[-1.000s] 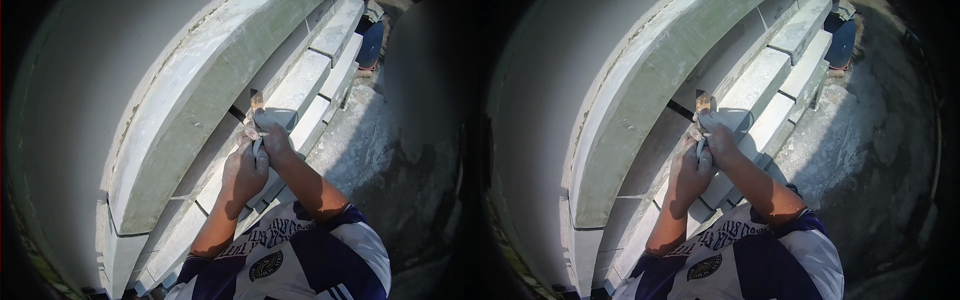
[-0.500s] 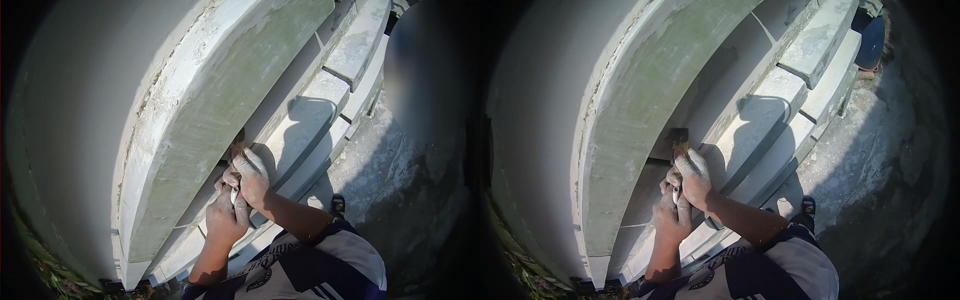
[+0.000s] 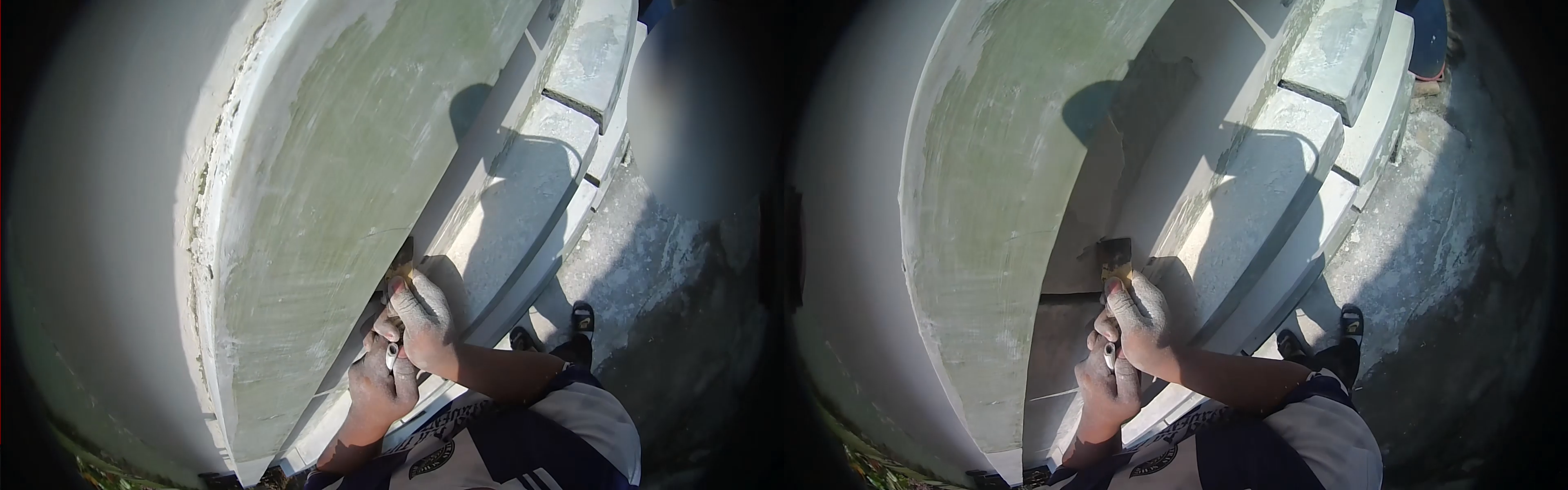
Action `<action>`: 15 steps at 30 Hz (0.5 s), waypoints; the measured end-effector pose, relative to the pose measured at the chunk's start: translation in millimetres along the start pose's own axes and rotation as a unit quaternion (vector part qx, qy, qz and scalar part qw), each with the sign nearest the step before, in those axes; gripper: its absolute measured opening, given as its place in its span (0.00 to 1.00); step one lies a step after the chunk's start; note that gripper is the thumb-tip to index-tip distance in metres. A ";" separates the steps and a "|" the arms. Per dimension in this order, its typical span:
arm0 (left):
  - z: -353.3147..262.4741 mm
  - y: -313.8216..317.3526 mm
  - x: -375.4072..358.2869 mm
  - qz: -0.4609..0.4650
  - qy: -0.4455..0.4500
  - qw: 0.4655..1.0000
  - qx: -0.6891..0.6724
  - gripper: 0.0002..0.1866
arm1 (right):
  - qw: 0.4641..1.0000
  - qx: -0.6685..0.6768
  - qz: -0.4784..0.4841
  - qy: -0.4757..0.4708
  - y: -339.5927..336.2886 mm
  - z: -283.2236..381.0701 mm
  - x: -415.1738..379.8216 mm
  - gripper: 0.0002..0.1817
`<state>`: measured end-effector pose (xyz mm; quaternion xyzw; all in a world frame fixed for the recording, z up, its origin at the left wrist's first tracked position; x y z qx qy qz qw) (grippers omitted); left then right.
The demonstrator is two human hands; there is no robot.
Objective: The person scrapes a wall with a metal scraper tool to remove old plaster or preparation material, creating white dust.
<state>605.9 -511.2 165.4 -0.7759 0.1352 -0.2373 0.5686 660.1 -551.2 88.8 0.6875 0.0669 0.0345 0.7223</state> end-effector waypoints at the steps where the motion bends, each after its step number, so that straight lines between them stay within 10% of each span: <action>1: 0.4 -1.1 4.7 -0.004 -0.006 1.000 -0.011 0.17 | 1.000 -0.004 -0.012 0.008 -0.5 1.6 1.7 0.11; 15: -9.3 10.3 11.9 0.061 -0.050 0.996 -0.041 0.17 | 0.998 -0.030 -0.042 0.027 5.2 23.3 0.4 0.09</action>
Point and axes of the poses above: each hand's wrist, its own x-axis towards the middle knuckle, its own y-axis out of the palm, z = x × y, the point moved 9 cm from there along x, towards the middle knuckle
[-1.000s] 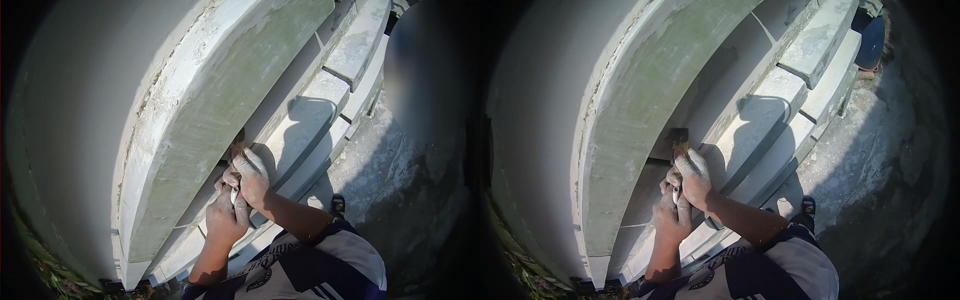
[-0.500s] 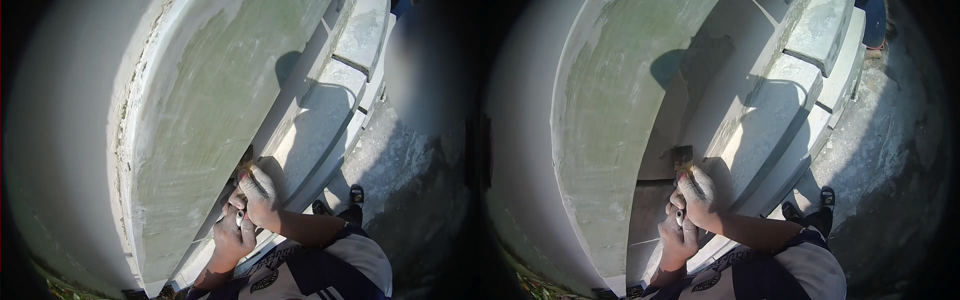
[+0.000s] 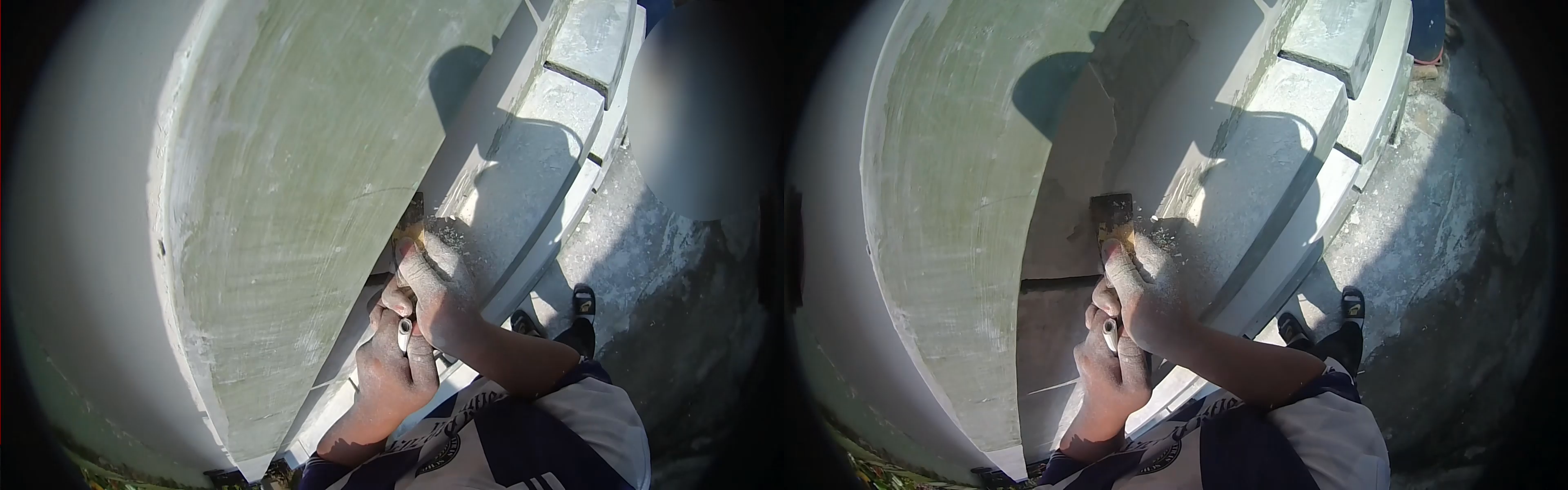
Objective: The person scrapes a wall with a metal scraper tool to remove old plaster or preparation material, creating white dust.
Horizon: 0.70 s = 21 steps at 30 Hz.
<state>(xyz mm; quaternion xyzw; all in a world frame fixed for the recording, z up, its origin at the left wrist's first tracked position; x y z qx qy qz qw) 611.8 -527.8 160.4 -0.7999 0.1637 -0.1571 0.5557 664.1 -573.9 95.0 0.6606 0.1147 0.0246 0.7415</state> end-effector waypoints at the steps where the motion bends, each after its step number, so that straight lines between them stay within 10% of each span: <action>1: -5.5 0.3 1.3 -0.006 0.036 0.999 0.017 0.17 | 1.000 -0.008 0.007 -0.023 -2.4 -0.4 0.0 0.10; 21: -14.5 6.8 8.6 -0.039 -0.007 0.997 -0.062 0.15 | 0.998 -0.057 -0.025 -0.018 -5.4 19.0 0.6 0.12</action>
Point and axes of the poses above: each hand's wrist, its own x-axis towards the middle knuckle, its own y-axis out of the palm, z = x × y, the point moved 9 cm from there along x, towards the middle knuckle
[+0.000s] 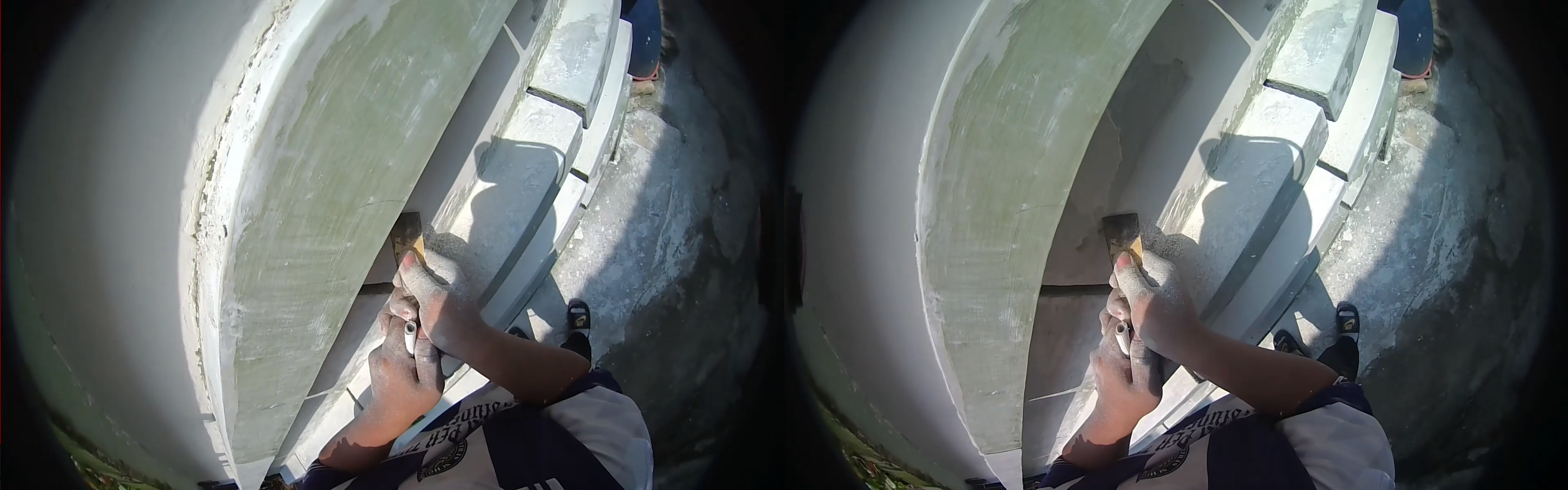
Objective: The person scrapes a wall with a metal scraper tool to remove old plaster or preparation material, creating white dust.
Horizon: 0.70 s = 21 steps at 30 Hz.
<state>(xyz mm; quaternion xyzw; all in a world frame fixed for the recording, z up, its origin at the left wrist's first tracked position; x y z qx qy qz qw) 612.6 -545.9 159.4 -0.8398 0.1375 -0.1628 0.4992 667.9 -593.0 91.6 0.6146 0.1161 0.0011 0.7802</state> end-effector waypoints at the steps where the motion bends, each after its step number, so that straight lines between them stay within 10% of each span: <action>1: -0.1 0.8 2.5 -0.001 -0.005 1.000 -0.002 0.16 | 1.000 0.022 0.002 0.022 -0.1 0.3 2.1 0.13; 21: -1.4 6.7 15.9 -0.015 -0.006 1.000 0.011 0.15 | 0.998 0.003 0.009 0.057 0.6 8.0 5.0 0.15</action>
Point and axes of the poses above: each hand's wrist, its own x-axis towards the middle knuckle, its own y-axis out of the palm, z = x × y, the point moved 9 cm from there along x, towards the middle knuckle
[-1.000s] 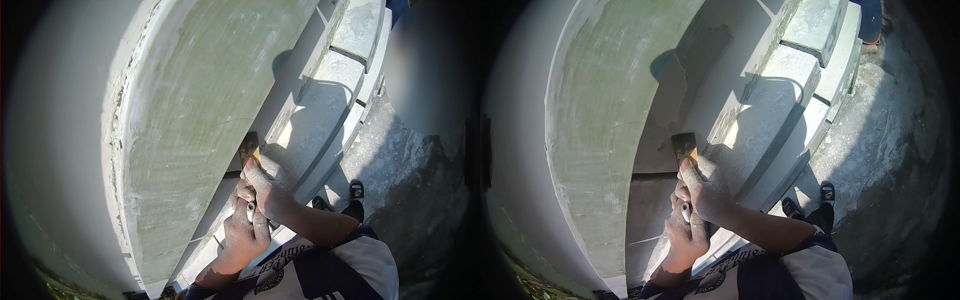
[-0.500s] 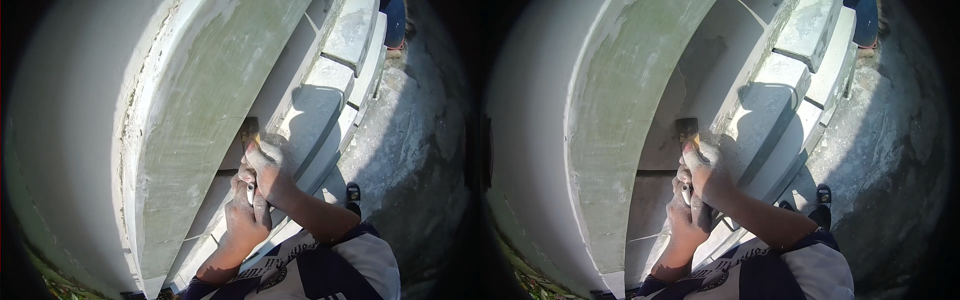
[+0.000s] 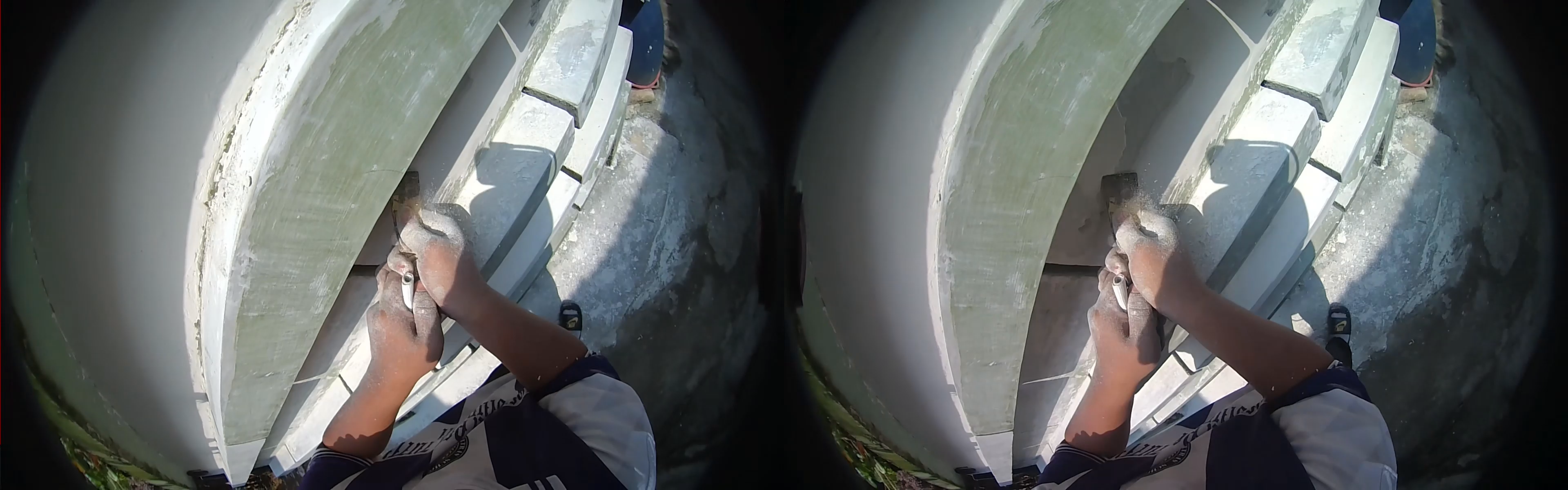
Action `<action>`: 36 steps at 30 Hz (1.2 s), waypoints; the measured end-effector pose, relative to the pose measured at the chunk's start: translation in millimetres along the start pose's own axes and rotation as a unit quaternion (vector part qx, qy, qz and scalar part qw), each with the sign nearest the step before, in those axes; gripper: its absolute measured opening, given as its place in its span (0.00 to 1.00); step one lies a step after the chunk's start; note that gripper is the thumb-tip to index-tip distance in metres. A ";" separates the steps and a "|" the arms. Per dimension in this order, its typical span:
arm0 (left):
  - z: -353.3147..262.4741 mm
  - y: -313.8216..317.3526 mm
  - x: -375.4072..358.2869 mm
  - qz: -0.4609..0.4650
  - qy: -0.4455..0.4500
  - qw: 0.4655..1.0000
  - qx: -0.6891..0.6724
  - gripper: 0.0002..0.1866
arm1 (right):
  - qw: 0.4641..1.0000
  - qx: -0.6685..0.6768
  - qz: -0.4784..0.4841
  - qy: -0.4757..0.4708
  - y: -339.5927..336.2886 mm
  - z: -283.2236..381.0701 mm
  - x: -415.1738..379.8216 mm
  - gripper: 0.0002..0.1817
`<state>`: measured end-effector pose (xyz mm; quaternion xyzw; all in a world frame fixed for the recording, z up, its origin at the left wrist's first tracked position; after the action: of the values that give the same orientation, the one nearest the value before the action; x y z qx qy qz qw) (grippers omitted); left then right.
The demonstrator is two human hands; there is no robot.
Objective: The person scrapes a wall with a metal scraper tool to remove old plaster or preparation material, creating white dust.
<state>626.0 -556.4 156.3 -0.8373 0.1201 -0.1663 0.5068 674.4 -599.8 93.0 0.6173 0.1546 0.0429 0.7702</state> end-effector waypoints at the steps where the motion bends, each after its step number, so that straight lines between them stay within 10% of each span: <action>1: -3.7 1.4 -2.0 -0.010 0.047 0.998 0.035 0.15 | 0.999 -0.007 0.003 -0.031 -1.8 2.3 1.5 0.15; 8: 24.0 -0.5 -20.3 -0.010 -0.086 0.995 -0.042 0.14 | 0.998 -0.011 0.065 -0.021 -9.2 -20.7 -15.6 0.18; 24: -12.8 -10.2 5.3 -0.075 0.098 0.992 0.024 0.16 | 0.997 0.024 0.051 -0.061 -5.3 -10.0 -1.5 0.11; 27: -10.4 -2.3 24.2 0.055 -0.085 0.995 0.024 0.21 | 0.998 0.050 0.031 -0.022 -4.9 8.1 10.0 0.12; 36: -9.1 2.3 -1.2 -0.030 0.003 1.000 0.005 0.19 | 0.998 -0.027 0.038 -0.038 -22.5 -12.2 -3.5 0.15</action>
<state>621.2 -564.4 158.0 -0.8374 0.0953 -0.1842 0.5058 664.6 -594.5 69.7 0.6029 0.1005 0.0528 0.7897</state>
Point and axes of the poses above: each hand's wrist, its own x-axis towards the middle knuckle, its own y-axis out of the palm, z = x × y, the point moved 9 cm from there along x, towards the middle knuckle
